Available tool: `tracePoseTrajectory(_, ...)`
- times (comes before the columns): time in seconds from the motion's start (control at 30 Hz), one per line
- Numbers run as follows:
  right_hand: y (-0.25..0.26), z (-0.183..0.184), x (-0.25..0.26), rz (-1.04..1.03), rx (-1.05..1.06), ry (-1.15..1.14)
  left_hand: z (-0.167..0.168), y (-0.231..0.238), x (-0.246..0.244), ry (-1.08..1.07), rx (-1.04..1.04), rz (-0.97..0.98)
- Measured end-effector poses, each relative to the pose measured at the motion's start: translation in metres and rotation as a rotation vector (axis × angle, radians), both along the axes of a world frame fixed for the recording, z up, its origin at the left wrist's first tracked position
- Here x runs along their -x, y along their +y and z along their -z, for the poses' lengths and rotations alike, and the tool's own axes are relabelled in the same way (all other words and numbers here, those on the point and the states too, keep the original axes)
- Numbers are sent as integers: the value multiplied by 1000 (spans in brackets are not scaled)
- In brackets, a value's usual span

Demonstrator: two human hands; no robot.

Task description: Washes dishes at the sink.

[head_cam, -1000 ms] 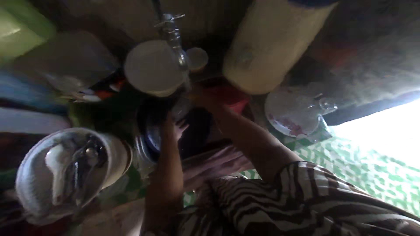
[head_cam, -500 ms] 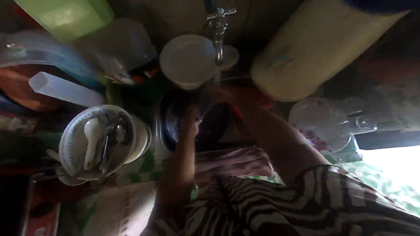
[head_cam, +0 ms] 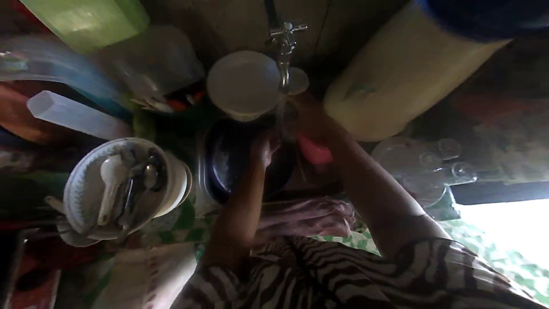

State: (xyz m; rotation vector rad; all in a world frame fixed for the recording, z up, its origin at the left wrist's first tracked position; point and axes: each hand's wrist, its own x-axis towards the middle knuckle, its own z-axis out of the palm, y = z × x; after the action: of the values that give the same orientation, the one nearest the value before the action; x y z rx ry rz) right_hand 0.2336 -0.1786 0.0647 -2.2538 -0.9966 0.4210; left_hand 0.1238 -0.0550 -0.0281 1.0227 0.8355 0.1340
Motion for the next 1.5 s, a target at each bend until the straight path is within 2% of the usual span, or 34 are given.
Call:
tracePoseTrajectory(0.1,8,7,7,28,-92,142,5,12,21,114,-29,-34)
tracePoseTrajectory(0.2,14,47,-5,45,-317,198,2,17,38,126,32,-49)
tracePoseTrajectory(0.23,15,64,-5,69,-423,309,2,18,42,109,59,-78)
tracePoseTrajectory(0.3,15,62,7,250,-453,814,-1,22,48,66,96,-151)
tracePoseTrajectory(0.37,18,88,14,414,-526,1145,-13,25,55,20,45,-202)
tracePoseTrajectory(0.47,32,131,34,451,-654,1422,-35,24,64,14,-225,-194)
tracePoseTrajectory(0.57,44,137,55,400,-663,1520,-55,22,70,-8,-322,-137)
tracePoseTrajectory(0.67,49,127,49,414,-578,1498,-63,21,71,-65,-307,-134)
tracePoseTrajectory(0.8,43,121,12,444,-534,1393,-58,20,70,-58,-249,-137)
tracePoseTrajectory(0.87,34,110,-3,338,-502,1184,-49,19,67,-13,-125,-202)
tracePoseTrajectory(0.97,27,52,-4,277,-323,817,-18,14,57,6,-5,-180)
tracePoseTrajectory(1.03,26,27,-4,185,-217,642,-4,4,45,7,82,-184)
tracePoseTrajectory(1.1,29,21,-7,139,-170,528,-1,-7,32,-14,183,-216)
tracePoseTrajectory(1.2,17,0,7,139,-215,472,-4,-15,20,-40,232,-218)
tracePoseTrajectory(1.3,9,5,10,93,-255,381,-4,-13,15,-12,199,-213)
tracePoseTrajectory(1.4,13,22,11,69,-359,378,2,-8,15,42,160,-165)
tracePoseTrajectory(1.5,18,21,14,66,-358,371,2,-7,16,53,180,-155)
